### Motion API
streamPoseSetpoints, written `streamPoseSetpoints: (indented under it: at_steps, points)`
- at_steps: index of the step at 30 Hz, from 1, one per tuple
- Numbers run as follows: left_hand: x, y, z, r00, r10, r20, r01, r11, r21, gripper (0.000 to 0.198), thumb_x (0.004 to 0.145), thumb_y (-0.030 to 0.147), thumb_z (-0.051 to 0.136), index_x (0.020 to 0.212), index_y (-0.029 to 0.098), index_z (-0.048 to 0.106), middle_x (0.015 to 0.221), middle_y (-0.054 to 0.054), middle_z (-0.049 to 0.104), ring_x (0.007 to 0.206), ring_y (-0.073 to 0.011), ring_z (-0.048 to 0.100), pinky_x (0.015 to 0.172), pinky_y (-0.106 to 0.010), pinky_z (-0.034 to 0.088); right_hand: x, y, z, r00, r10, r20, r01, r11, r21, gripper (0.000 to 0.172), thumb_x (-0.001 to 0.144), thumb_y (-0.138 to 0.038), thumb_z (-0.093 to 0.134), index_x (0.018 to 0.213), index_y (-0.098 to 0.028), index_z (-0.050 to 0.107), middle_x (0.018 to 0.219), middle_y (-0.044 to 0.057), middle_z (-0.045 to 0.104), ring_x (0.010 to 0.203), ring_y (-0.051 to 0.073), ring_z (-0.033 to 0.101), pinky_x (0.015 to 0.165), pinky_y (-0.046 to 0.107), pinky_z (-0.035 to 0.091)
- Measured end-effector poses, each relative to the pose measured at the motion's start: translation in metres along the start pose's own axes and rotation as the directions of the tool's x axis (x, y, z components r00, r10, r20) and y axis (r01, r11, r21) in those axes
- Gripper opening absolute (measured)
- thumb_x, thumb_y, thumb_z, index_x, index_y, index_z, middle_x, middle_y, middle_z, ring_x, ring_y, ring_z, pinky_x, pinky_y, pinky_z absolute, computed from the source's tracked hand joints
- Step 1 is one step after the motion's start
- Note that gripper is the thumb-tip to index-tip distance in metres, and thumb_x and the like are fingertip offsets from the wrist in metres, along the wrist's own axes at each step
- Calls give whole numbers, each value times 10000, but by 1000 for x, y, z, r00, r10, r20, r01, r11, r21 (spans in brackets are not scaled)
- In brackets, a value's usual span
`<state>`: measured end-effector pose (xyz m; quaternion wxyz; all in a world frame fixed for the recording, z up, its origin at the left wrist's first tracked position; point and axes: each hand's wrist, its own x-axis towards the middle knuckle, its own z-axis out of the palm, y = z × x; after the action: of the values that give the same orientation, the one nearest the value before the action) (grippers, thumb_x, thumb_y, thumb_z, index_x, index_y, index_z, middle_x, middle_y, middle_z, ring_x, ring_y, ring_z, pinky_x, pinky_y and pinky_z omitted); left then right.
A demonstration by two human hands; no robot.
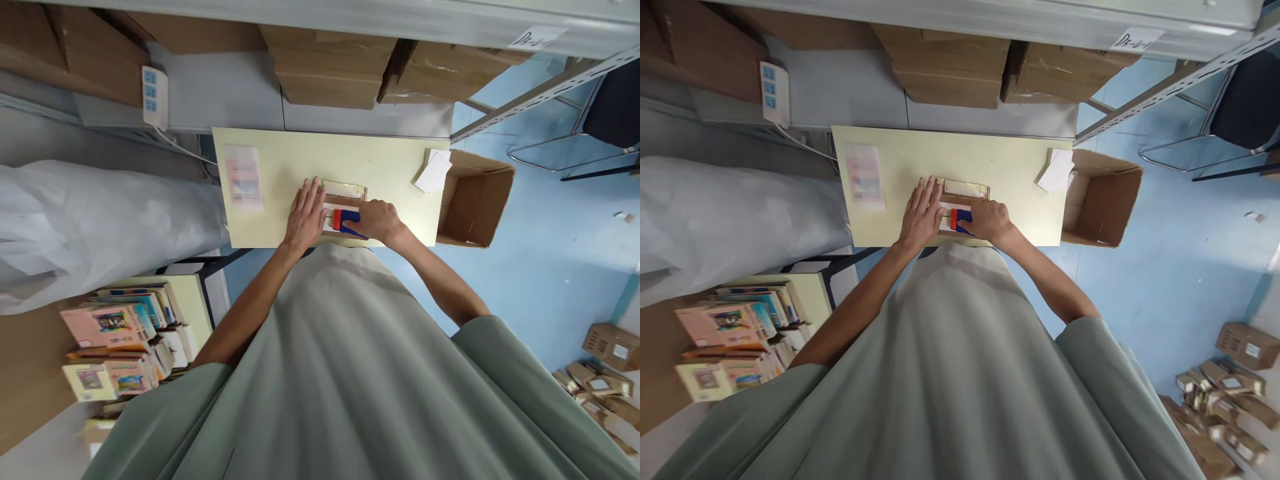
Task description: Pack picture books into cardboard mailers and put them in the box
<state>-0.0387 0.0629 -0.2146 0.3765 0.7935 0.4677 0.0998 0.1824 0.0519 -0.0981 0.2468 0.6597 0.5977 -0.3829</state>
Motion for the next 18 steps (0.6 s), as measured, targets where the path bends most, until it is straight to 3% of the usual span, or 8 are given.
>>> streamPoseSetpoints:
  at_steps: [4,10,13,18]
  points:
    - [5,-8,10,999,-43,22,43,999,32,802,1161,632,346,1804,154,387,1915,-183,296,1832,-372,87,1466,-685,84,0,-4,9,1000,-14,12,14,1000,-9,568,1124,-576,600,1395,-104,764,1326,266,809,1226,382,785,971,397,597]
    - [3,-12,11,997,-71,25,70,996,48,806,1156,642,341,1811,174,391,1917,-165,293,1832,-378,58,1465,-695,8,-8,-1,7,998,-41,47,42,999,-21,560,1147,-571,555,1377,-104,761,1390,288,781,1231,396,775,931,394,588]
    - [4,-11,11,996,-82,22,81,995,51,810,1152,662,346,1809,191,402,1913,-151,311,1832,-376,61,1470,-691,5,-27,25,-5,996,-15,90,18,999,-30,529,1144,-581,565,1327,-136,783,1283,258,817,1173,385,793,887,384,567]
    - [5,-13,15,994,-105,11,104,994,42,817,1138,688,388,1815,231,395,1912,-126,325,1833,-379,62,1473,-700,9,-66,97,-25,986,84,144,-85,996,1,561,1096,-679,617,1039,-160,824,928,198,805,938,363,793,797,399,529]
